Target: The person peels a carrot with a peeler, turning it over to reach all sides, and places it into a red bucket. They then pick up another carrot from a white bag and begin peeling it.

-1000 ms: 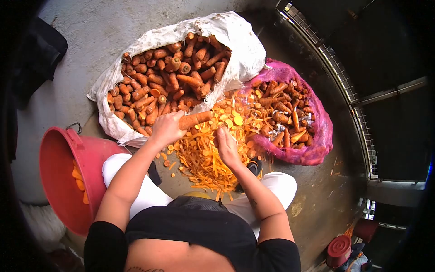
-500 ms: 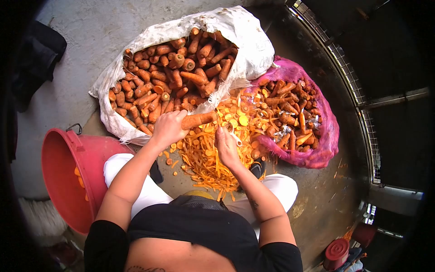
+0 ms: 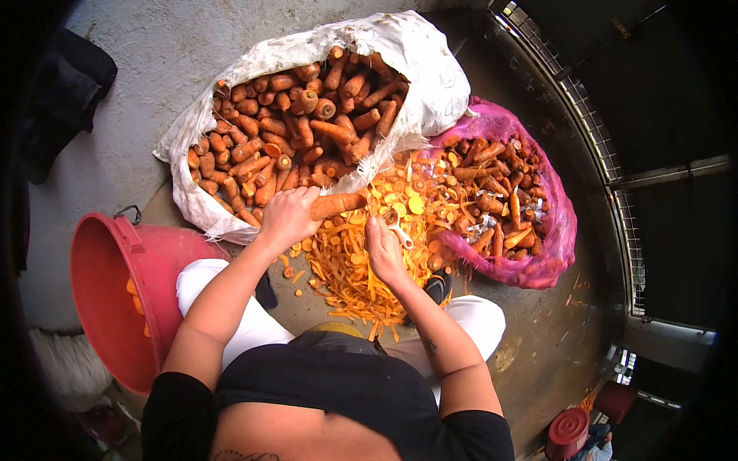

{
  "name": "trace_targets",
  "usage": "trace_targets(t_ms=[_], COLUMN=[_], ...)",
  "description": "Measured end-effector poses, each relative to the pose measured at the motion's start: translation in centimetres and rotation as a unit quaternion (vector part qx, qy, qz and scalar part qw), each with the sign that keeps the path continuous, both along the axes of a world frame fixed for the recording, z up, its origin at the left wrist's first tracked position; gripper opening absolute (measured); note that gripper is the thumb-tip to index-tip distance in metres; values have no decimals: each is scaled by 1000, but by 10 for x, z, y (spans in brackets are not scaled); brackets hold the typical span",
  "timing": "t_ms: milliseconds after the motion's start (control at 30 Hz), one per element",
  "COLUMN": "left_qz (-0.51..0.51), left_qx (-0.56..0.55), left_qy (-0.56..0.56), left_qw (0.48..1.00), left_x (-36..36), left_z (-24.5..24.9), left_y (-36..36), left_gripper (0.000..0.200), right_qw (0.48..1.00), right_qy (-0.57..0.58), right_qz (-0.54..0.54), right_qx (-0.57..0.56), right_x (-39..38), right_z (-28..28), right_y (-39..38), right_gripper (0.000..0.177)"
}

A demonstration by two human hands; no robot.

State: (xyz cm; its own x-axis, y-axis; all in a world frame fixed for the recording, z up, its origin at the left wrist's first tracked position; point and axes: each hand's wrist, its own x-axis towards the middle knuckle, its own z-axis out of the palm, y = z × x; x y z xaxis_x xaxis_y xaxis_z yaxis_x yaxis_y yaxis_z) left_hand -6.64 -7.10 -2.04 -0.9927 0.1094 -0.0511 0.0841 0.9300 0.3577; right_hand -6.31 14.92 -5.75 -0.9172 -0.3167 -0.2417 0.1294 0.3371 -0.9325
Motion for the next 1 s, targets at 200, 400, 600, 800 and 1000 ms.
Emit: trace_targets(t_ms=[200,400,600,800,1000], left_qz=[-1,-16,-14,25,18], left_qx=[-43,-116,-127,-16,-9], left_qy=[61,159,171,30,15], left_qw=[997,980,977,999,1000], left_x=[5,8,9,12,14], left_z=[-5,-6,-19,-19,-15], left_y=[-2,-2,-1,5,1], left_gripper=[36,38,38,37,38], right_qw=[998,1000,985,999,997], right_qy=[41,2,-145,-38,-7], right_qz=[-10,-18,-21,5,41], right_qx=[35,-17,-87,-7,69], right_x=[2,4,-1,-8,-5], right_z=[4,-5,3,-10,-14], right_y=[-8,-9,-10,-4,0], right_gripper=[46,45,47,46,46])
